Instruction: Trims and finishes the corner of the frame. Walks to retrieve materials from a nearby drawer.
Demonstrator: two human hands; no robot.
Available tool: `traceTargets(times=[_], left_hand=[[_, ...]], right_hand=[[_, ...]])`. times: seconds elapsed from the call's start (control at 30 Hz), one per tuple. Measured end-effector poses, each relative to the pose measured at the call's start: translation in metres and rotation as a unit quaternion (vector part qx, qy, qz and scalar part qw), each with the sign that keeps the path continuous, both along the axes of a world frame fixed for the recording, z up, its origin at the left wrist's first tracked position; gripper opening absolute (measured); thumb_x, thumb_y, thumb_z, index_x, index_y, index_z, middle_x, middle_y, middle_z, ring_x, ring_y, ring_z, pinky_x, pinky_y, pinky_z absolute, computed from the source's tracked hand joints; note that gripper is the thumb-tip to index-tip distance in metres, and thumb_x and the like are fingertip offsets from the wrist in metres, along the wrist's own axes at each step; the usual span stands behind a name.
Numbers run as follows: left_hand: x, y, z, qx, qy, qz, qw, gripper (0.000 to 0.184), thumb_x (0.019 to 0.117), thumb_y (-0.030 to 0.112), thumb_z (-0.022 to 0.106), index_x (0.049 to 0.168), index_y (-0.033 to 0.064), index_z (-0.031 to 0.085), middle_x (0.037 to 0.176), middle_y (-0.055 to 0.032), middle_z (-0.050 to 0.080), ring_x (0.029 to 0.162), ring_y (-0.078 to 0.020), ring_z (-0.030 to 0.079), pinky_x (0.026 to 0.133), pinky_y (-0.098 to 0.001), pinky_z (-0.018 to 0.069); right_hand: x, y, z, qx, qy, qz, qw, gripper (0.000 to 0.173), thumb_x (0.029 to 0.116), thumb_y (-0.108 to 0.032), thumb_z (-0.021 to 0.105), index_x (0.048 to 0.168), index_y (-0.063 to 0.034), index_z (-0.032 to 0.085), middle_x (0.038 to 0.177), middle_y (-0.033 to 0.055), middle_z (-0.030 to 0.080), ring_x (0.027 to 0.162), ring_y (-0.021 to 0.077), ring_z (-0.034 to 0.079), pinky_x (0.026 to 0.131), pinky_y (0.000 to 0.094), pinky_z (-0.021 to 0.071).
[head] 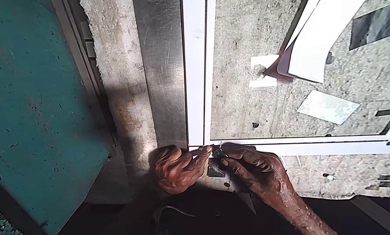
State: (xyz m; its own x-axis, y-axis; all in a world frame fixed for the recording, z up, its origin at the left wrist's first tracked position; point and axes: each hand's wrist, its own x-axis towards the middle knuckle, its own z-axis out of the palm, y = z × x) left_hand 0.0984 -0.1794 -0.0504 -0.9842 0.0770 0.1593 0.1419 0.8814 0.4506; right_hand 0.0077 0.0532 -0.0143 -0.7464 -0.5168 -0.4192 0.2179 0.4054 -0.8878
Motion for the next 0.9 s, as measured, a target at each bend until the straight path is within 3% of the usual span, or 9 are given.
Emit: traceTargets(times=[0.1,0.53,0.9], left_hand=[[0.0,0.0005,0.0006,0.005,0.004,0.001,1.0,0.03,0.0946,0.036,0.066,0.121,0.028,0.077,0.056,0.003,0.047,0.056,-0.0167,0.044,0.058,-0.0317,0.0343],[0.0035,-0.0015,-0.0008,0.032,0.019,0.003,0.999,0.027,0.0937,0.035,0.069,0.117,0.0259,0.078,0.056,0.0027,0.047,0.056,-0.0161,0.043,0.058,-0.0312,0.0335],[0.0034,-0.0039,-0.0012,0.054,0.019,-0.003,0.998,0.026,0.0944,0.032,0.069,0.118,0.0244,0.078,0.055,0.0024,0.046,0.056,-0.0163,0.043,0.058,-0.0311,0.0335]], right_hand=[[0.0003,0.001,0.0004,-0.011,-0.016,-0.004,1.0,0.017,0.0982,-0.02,0.07,0.108,-0.0078,0.077,0.097,-0.0011,0.077,0.073,0.0055,0.071,0.063,0.0228,0.0625],[0.0014,0.0026,-0.0018,-0.037,-0.034,-0.003,0.999,0.019,0.0978,-0.019,0.071,0.111,-0.0075,0.076,0.096,0.0,0.077,0.071,0.007,0.071,0.06,0.0239,0.0623],[-0.0007,0.002,-0.0013,-0.05,-0.035,0.001,0.998,0.019,0.0976,-0.018,0.071,0.112,-0.0059,0.076,0.097,0.0011,0.077,0.074,0.0072,0.072,0.064,0.0238,0.0626]])
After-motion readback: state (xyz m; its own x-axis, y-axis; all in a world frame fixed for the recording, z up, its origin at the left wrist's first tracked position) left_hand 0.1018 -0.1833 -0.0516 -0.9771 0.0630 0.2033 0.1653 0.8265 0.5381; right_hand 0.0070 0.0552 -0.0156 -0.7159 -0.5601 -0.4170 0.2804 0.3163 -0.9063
